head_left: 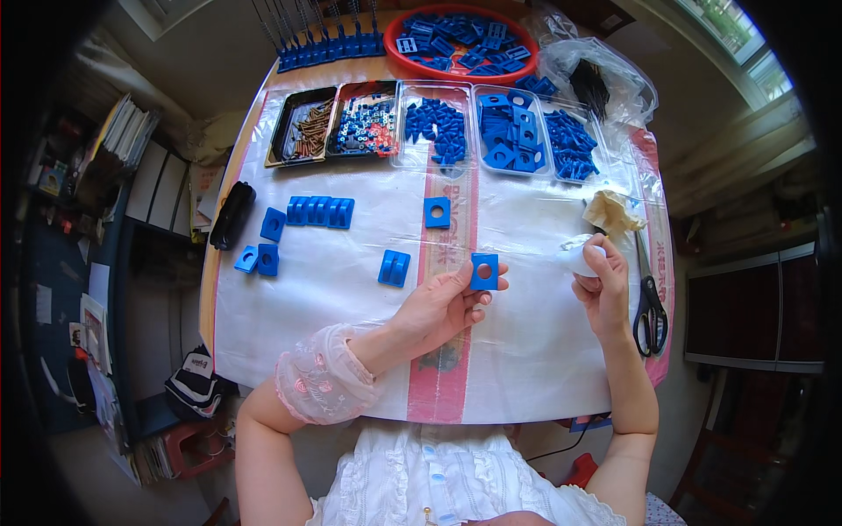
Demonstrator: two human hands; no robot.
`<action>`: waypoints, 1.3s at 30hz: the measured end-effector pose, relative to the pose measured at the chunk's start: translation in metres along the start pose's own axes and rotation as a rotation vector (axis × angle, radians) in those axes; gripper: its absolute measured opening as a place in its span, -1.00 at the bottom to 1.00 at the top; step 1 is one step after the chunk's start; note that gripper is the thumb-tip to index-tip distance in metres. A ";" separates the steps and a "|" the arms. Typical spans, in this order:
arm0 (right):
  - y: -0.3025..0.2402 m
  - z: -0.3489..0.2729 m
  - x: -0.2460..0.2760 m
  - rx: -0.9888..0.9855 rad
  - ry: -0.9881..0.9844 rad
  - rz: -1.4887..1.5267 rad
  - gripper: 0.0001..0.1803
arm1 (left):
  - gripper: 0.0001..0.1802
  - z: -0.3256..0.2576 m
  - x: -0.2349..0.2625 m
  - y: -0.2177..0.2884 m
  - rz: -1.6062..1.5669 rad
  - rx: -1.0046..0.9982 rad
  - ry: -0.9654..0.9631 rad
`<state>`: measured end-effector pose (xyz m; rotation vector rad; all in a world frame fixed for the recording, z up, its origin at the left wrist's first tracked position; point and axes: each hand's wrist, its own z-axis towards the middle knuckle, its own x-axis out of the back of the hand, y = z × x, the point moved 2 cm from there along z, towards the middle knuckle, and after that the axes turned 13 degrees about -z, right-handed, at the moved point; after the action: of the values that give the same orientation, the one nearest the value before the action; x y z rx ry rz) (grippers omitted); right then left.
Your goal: Gluing small white circular inserts into blue plastic rectangular housings at a workstation.
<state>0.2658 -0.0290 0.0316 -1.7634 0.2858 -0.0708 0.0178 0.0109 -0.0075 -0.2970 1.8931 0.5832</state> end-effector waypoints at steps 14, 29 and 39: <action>0.001 0.000 0.000 0.007 0.000 0.008 -0.86 | -0.44 0.000 -0.001 0.000 0.003 -0.002 0.001; 0.001 0.000 0.000 0.002 -0.005 0.001 -0.86 | -0.43 -0.001 0.000 0.000 0.012 -0.005 0.001; 0.001 0.000 -0.001 0.004 -0.013 0.003 -0.86 | -0.43 0.000 0.001 0.000 0.009 -0.008 -0.004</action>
<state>0.2651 -0.0290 0.0311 -1.7589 0.2787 -0.0580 0.0175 0.0111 -0.0085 -0.2925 1.8894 0.5972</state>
